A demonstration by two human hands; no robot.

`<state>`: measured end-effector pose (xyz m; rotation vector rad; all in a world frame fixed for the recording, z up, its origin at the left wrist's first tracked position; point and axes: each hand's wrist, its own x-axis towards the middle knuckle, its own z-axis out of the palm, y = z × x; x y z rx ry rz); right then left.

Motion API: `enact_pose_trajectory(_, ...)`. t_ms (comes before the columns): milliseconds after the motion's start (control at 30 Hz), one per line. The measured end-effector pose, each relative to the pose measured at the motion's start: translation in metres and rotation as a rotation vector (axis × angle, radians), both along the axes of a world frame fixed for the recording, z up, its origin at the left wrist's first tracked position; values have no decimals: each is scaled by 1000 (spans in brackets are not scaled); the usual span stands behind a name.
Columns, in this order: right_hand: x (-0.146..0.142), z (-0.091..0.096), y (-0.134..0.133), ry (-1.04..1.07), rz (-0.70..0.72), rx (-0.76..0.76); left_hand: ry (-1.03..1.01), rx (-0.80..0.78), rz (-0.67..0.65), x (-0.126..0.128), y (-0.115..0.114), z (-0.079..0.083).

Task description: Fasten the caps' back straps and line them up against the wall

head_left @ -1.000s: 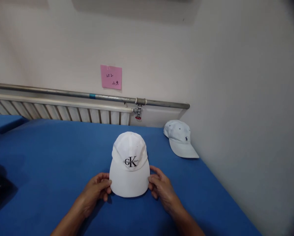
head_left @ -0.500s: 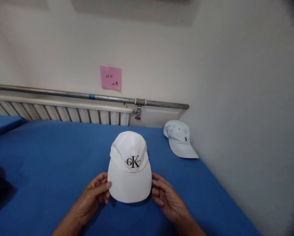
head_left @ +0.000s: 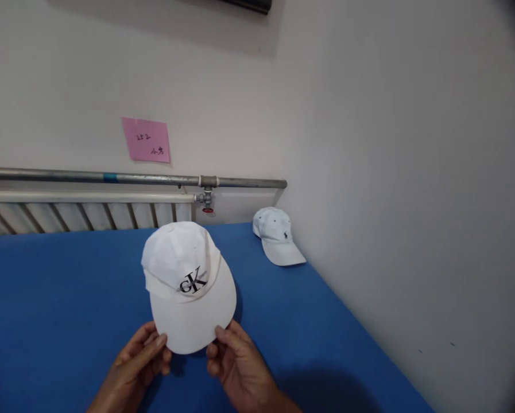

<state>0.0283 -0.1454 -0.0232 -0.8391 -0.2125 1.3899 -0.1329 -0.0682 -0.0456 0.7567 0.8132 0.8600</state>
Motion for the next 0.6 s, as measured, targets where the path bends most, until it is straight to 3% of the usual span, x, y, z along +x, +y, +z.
enact_pose_trajectory(133,26,3,19,-89,-104,78,81,65,28,6,-2,-7)
enact_pose_trajectory(267,64,4,57,-130,-220,124,139,74,-17,5,1,-12)
enact_pose_trajectory(433,106,2,100,-107,-323,104,177,95,17,5,5,-18)
enact_pose_trajectory(600,121,-3,116,-70,-338,54,234,61,-5,4,8,-29)
